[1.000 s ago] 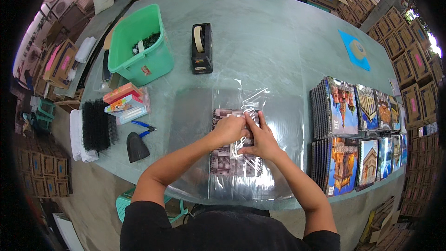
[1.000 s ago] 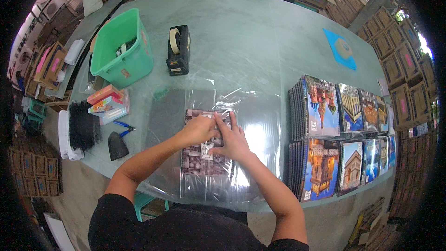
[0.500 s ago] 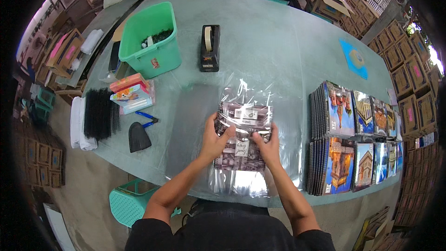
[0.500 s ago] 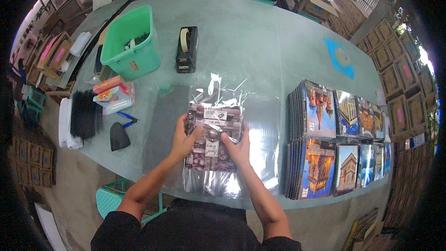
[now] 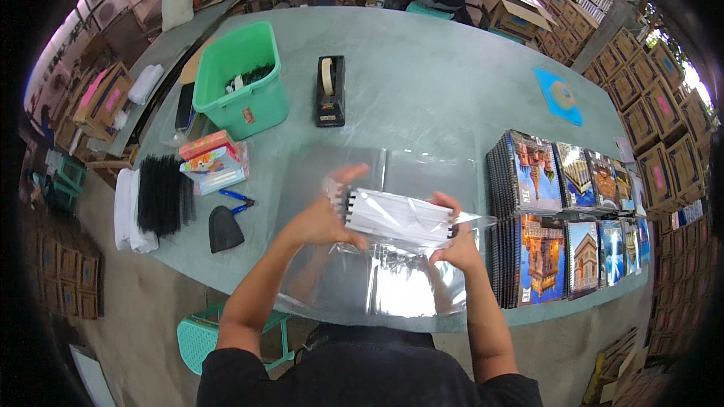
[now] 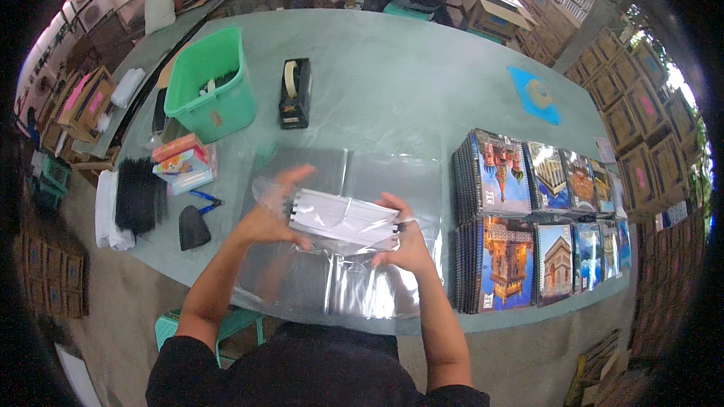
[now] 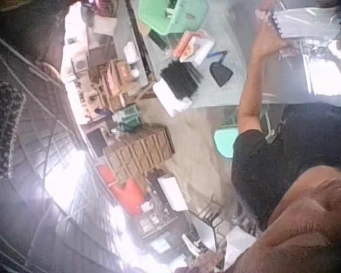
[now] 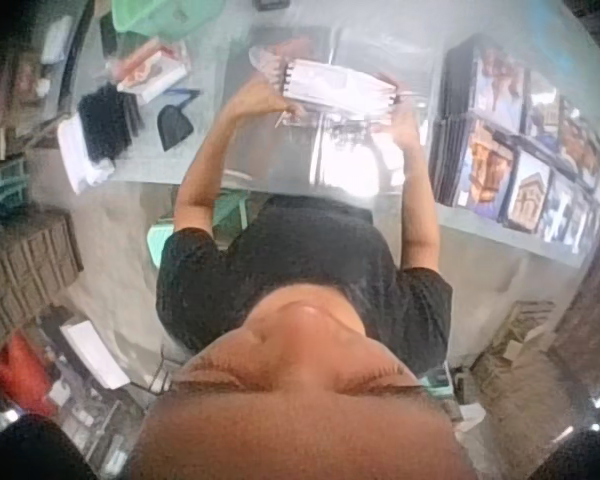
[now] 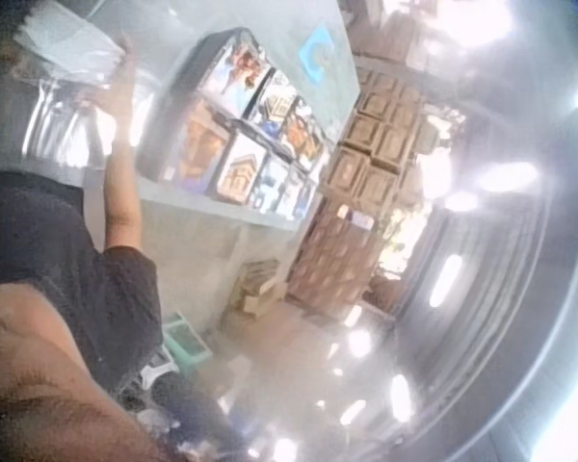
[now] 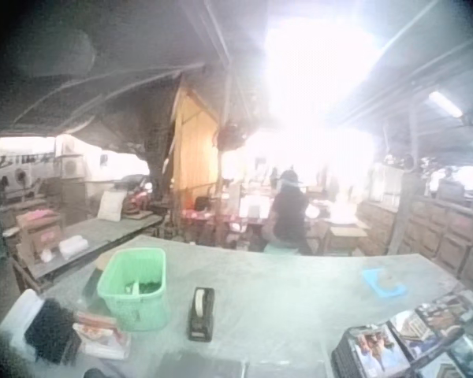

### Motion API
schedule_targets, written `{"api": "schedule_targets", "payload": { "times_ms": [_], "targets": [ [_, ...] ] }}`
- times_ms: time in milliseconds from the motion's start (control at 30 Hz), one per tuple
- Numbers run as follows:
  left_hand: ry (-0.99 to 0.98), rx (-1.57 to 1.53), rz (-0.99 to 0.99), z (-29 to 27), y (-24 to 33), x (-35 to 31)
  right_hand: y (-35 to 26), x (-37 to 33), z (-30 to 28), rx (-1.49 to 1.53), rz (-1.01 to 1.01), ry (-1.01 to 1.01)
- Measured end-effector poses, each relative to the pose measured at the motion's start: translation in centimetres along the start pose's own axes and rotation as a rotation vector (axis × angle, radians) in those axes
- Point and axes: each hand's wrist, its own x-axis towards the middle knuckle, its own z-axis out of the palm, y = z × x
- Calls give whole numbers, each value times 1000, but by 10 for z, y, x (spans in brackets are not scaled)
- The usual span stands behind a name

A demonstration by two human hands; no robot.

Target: The person places a stack of notebooks onto a plastic sheet and wraps them by folding the plastic and securing it with tape.

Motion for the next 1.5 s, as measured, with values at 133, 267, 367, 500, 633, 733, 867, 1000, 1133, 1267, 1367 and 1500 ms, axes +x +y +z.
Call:
{"api": "schedule_targets", "payload": {
  "times_ms": [133, 267, 367, 500, 633, 733, 867, 1000, 1133, 1267, 1367, 1500],
  "targets": [
    [264, 522, 519, -35, 95, -32, -9, -16, 3, -34, -117, 224],
    [-320, 507, 662, -5, 103, -48, -41, 9, 37, -124, -51, 254],
    [-121, 714, 724, -2, 105, -44, -21, 19, 31, 11, -94, 332],
    [634, 610, 516, -32, 125, -20, -24, 33, 23, -7, -31, 351],
    [749, 168, 62, 19, 25, 11, -28, 32, 30, -30, -38, 270],
    [696, -137, 8, 39, 6, 12, -30, 27, 29, 47, -5, 227],
    [353, 519, 391, -14, 81, -26, -9, 0, 13, 205, -145, 307],
    [-174, 728, 595, 10, 104, -9, 28, -37, 29, -122, -220, 470],
    [-161, 767, 373, 6, 102, 43, 31, -40, 44, -465, -370, 550],
    [-450, 825, 149, -8, 108, 74, 26, -37, 37, -596, -442, 495],
    [-431, 882, 277, -12, 106, 78, 28, -38, 35, -594, -452, 480],
    [-789, 759, -36, -8, 136, 63, 15, -40, 34, -652, -418, 523]
  ]
}}
